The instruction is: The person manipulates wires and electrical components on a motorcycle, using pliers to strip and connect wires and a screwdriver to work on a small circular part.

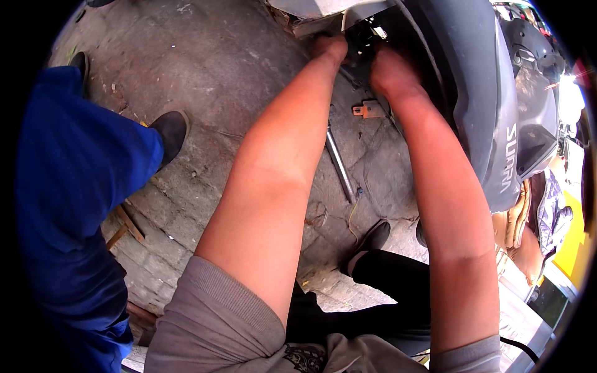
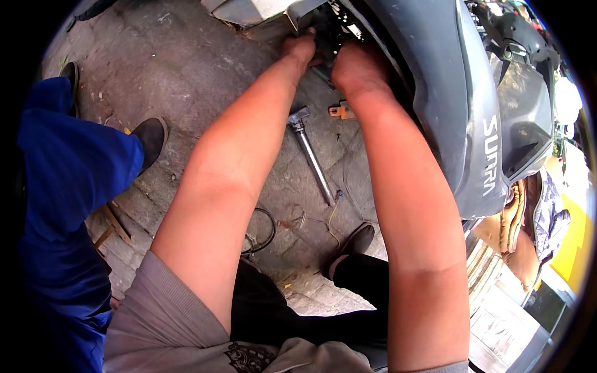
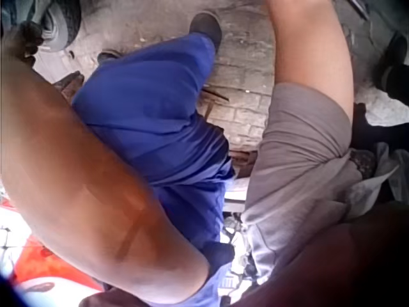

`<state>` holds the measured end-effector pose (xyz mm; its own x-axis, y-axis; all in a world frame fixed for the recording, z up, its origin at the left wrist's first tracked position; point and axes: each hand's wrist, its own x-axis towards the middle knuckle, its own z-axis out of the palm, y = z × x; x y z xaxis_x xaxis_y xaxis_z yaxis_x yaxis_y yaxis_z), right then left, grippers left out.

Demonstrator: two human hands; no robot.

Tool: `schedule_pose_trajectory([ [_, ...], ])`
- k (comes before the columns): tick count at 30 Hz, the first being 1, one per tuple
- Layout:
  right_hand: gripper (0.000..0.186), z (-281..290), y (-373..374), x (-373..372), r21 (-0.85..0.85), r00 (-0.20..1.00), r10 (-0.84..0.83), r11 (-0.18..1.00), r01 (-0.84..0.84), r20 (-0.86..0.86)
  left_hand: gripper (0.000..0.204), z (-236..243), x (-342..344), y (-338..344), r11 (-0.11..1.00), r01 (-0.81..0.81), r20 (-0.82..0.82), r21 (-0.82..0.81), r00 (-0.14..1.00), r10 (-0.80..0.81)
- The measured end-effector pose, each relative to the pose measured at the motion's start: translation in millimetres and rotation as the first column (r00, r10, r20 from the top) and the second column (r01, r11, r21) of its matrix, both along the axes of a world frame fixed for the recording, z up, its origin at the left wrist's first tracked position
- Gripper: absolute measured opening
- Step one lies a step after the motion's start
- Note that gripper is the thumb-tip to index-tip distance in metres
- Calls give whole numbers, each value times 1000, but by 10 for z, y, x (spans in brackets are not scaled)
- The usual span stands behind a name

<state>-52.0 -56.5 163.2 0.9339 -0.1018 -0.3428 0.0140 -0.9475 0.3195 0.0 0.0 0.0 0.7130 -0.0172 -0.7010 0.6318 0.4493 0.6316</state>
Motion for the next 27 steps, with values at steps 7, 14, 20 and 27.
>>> schedule_pose_trajectory([
  [7,37,-96,-220,4,-135,988,104,987,-88,116,48,-62,-18,-220,999,-26,5,-28,1000,26],
  [14,34,-282,-319,84,-159,972,135,982,-104,194,48,-70,-2,-169,1000,1,-4,-30,1000,-1],
  [20,33,-240,-195,-23,-335,967,241,921,-199,89,48,-160,28,-41,999,-10,44,-43,999,12],
  [27,34,-349,-293,75,-148,996,73,987,-64,58,45,-47,-13,-80,996,-79,-6,-46,997,79],
])
